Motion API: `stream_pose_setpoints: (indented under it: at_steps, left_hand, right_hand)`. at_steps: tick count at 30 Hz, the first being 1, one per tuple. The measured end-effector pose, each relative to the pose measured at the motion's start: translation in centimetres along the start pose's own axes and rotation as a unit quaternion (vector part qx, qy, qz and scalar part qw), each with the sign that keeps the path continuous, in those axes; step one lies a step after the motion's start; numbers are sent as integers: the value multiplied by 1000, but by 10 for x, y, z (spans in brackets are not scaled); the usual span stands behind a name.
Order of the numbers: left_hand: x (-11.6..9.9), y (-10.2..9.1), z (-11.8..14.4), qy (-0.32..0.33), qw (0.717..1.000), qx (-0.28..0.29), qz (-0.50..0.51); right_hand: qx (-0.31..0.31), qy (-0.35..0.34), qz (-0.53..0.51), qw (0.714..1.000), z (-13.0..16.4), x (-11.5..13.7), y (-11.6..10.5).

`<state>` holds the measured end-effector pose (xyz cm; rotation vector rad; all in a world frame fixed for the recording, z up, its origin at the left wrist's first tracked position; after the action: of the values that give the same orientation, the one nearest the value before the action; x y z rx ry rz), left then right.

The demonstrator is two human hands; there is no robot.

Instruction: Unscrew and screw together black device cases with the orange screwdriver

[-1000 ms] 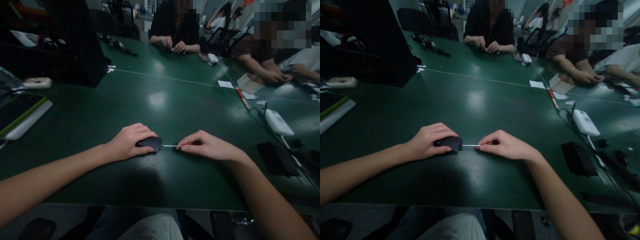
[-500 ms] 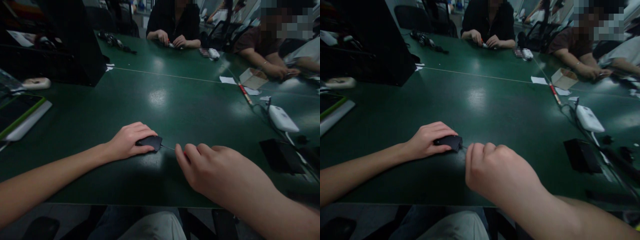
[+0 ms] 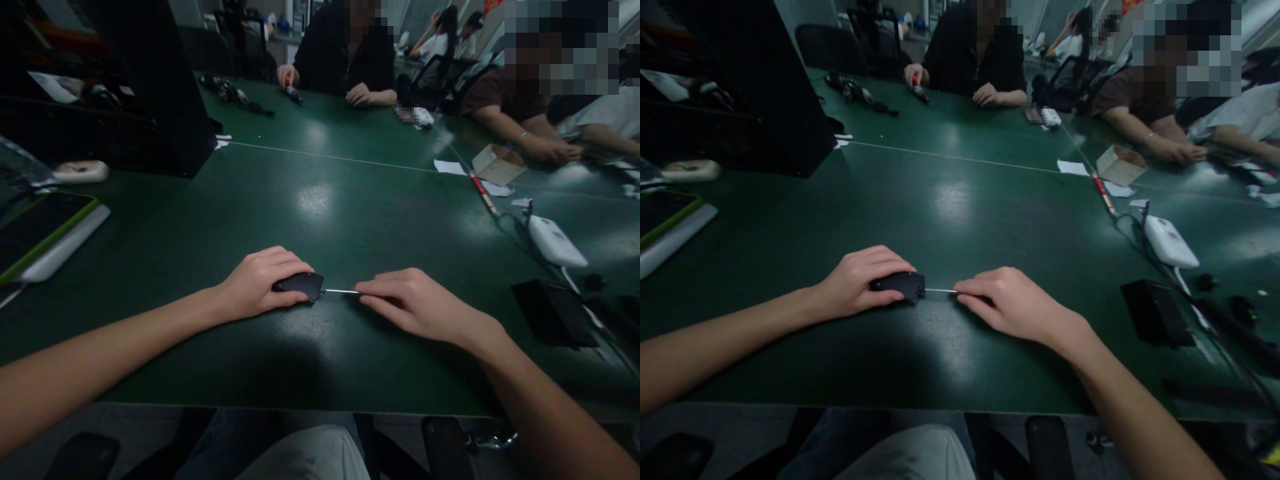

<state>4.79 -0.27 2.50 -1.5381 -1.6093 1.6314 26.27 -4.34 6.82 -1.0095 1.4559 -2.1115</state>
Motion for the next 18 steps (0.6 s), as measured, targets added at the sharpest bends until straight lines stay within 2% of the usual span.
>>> stream_pose_setpoints:
  at_steps: [2, 5, 7, 9, 11, 13, 14, 16, 18]
  left_hand:
    - [0, 0, 0, -2, 1000, 3, -1]
    - [0, 0, 0, -3, 1000, 4, -3]
    - [1, 0, 0, -3, 1000, 4, -5]
    - [1, 0, 1, -2, 1000, 2, -7]
    - [1, 0, 1, -2, 1000, 2, -6]
    - [1, 0, 1, -3, 1000, 1, -6]
    - [1, 0, 1, -3, 1000, 0, -7]
    - [1, -1, 2, -3, 1000, -2, -11]
    - [1, -1, 1, -4, 1000, -3, -11]
  right_hand:
    - [-46, -26, 187, 981, 5, 17, -6]
    - [-79, -74, 396, 912, 9, 48, -17]
    - [-72, -91, 440, 890, 6, 61, -25]
    - [-40, -82, 428, 899, 1, 62, -33]
    - [7, -42, 354, 934, -7, 49, -35]
    - [57, 10, 188, 980, -14, 27, -28]
    - [78, 31, 77, 994, -16, 16, -22]
    - [107, 61, -136, 983, -19, -2, -4]
    - [112, 72, -246, 960, -21, -9, 9]
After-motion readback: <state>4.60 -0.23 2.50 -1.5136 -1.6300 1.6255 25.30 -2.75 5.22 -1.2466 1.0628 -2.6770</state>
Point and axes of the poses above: each hand's wrist, its own z-axis away from the middle knuckle, its own y-axis out of the palm, x = y × z, the point moved 6 cm from there along -z, towards the middle knuckle, and after that the axes turned 11 degrees about x, right-handed, at the moved point
